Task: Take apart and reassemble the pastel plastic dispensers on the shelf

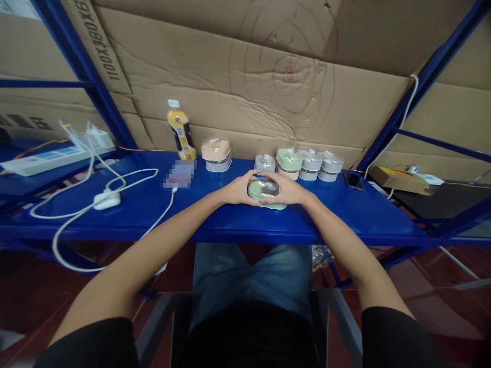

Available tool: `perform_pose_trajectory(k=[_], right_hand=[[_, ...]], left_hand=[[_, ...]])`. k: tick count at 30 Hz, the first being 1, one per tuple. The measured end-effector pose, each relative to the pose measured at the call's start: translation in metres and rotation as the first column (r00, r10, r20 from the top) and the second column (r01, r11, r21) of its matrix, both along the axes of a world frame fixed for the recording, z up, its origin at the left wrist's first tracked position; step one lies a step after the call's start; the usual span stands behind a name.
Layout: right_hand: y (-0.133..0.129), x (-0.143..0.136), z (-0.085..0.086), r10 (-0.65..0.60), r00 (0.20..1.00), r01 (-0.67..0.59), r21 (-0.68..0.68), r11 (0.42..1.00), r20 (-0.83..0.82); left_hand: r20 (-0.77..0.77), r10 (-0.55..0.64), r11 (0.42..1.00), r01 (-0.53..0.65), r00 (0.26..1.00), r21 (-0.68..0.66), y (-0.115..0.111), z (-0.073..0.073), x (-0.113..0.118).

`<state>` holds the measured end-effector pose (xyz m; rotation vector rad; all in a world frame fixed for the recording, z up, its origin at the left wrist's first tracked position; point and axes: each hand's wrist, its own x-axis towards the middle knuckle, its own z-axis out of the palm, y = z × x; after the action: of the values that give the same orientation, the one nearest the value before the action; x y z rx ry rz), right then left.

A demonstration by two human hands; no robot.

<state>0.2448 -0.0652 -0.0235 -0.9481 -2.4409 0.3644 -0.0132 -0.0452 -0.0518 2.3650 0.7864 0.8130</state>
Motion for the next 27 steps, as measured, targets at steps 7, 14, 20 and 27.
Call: perform_pose_trajectory(k=[7,14,20,27], right_hand=[[0.009,0.042,0.019,-0.127,0.981,0.124,-0.033,0.992,-0.145],[0.022,0.079,0.021,-0.36,0.924,0.348,-0.108,0.931,-0.126],[0.023,0.084,0.024,-0.363,0.929,0.351,-0.148,0.925,-0.066],[0.024,0.093,0.028,-0.285,0.941,0.325,-0.257,0.91,0.182]], left_hand=[[-0.141,0.101,0.981,-0.075,0.985,0.177,-0.004,-0.001,0.001],[-0.181,0.038,0.971,0.007,0.983,0.239,-0.009,0.001,0.002],[-0.075,0.194,0.955,-0.171,0.978,0.243,0.012,0.01,-0.019],[-0.175,0.421,0.899,-0.384,0.89,0.211,0.025,0.012,-0.041]])
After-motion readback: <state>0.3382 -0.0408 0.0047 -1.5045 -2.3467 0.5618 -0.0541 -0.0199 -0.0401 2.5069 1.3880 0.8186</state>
